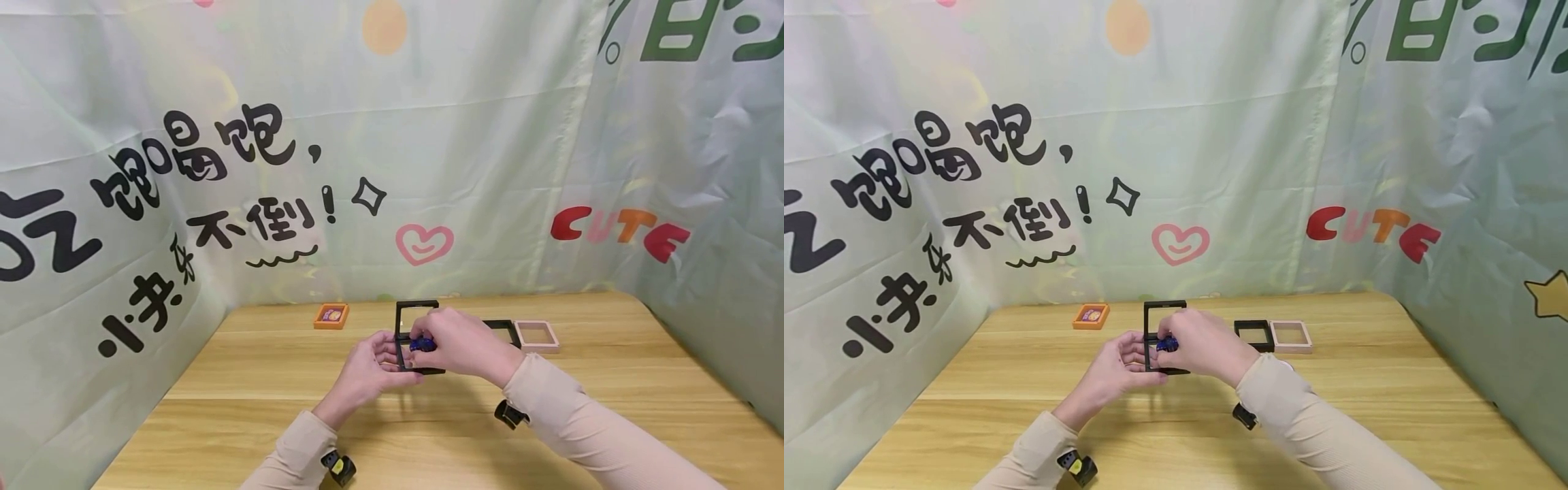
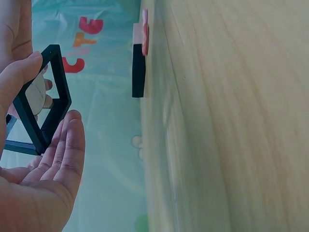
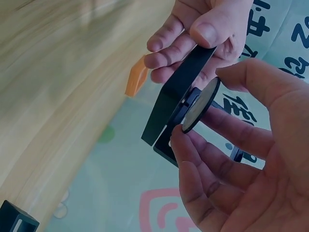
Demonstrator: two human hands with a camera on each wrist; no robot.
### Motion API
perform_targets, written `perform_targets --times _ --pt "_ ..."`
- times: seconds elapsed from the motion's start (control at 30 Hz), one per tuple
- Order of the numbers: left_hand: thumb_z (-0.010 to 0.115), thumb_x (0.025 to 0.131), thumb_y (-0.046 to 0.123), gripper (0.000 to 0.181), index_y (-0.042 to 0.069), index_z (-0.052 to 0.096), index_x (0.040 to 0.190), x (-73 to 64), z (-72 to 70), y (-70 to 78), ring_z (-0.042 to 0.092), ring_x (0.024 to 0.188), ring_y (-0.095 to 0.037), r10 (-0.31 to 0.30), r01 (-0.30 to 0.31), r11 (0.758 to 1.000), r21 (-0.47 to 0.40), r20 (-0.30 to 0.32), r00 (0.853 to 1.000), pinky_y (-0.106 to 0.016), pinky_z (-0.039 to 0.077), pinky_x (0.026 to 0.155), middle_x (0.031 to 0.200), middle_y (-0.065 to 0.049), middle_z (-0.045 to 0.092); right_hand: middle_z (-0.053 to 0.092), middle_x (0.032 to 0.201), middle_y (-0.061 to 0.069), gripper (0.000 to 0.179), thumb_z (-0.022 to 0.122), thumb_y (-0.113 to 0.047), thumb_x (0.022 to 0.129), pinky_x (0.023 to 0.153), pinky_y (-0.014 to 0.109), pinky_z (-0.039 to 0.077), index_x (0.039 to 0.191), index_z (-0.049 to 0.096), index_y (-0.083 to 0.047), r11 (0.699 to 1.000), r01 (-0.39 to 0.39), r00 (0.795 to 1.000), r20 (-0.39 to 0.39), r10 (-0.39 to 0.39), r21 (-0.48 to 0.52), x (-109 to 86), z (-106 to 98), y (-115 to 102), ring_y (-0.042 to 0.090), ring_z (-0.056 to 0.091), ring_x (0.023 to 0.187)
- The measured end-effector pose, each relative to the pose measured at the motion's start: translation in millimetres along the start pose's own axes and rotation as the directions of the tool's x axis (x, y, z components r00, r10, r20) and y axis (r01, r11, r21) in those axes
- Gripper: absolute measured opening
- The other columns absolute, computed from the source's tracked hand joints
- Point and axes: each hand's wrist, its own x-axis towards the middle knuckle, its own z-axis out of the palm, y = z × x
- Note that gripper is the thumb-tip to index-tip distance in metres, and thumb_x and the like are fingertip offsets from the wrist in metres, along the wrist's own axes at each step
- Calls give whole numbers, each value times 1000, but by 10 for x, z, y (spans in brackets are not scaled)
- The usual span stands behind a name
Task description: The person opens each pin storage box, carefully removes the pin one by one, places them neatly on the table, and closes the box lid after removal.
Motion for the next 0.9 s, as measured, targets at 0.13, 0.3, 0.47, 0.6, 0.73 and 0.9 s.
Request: perform_targets --times 0.13,0.3,0.47,0.6,0.73,0.9 --pt "97 77 8 68 1 61 134 -4 -7 -2 75 98 -20 -10 10 1000 -10 -1 1000 -24 64 87 118 -21 75 73 85 -5 16 82 -24 92 56 22 47 104 79 -13 1000 -18 1000 6 18 2 -21 -18 29 5 56 65" --pt "97 77 8 71 -1 58 135 -9 -41 4 74 95 -17 -11 10 1000 -19 -18 1000 -23 64 86 122 -29 71 70 87 -5 18 81 -25 92 57 24 47 107 78 -14 998 -55 998 0 55 -8 -54 -69 78 6 56 67" --pt "97 76 7 70 -1 58 134 -13 -77 5 75 94 -16 -25 24 999 -24 -39 999 -24 64 86 120 -26 73 69 87 -4 20 81 -26 91 56 25 46 107 79 -15 997 -73 997 -14 73 -34 -82 -95 146 7 56 68" --pt "97 75 6 74 -3 57 136 -21 -104 -1 75 96 -17 -29 29 999 -16 -56 998 -25 64 88 118 -22 74 70 87 -5 20 81 -27 90 58 26 48 106 78 -15 995 -81 997 -19 80 -55 -97 -89 214 7 56 71" --pt "97 75 6 75 -3 57 137 -25 -126 -8 75 97 -18 -30 30 999 -14 -60 998 -26 64 89 122 -28 72 70 87 -5 20 81 -26 92 60 26 49 107 79 -14 994 -96 995 -17 95 -55 -115 -65 309 7 57 71" --pt "98 74 7 76 -2 57 138 -25 -141 -19 74 97 -18 -38 37 999 -9 -65 997 -24 64 89 123 -29 71 71 83 -5 17 81 -26 93 63 28 52 103 79 -12 990 -118 993 9 119 -72 -142 21 471 7 56 68"
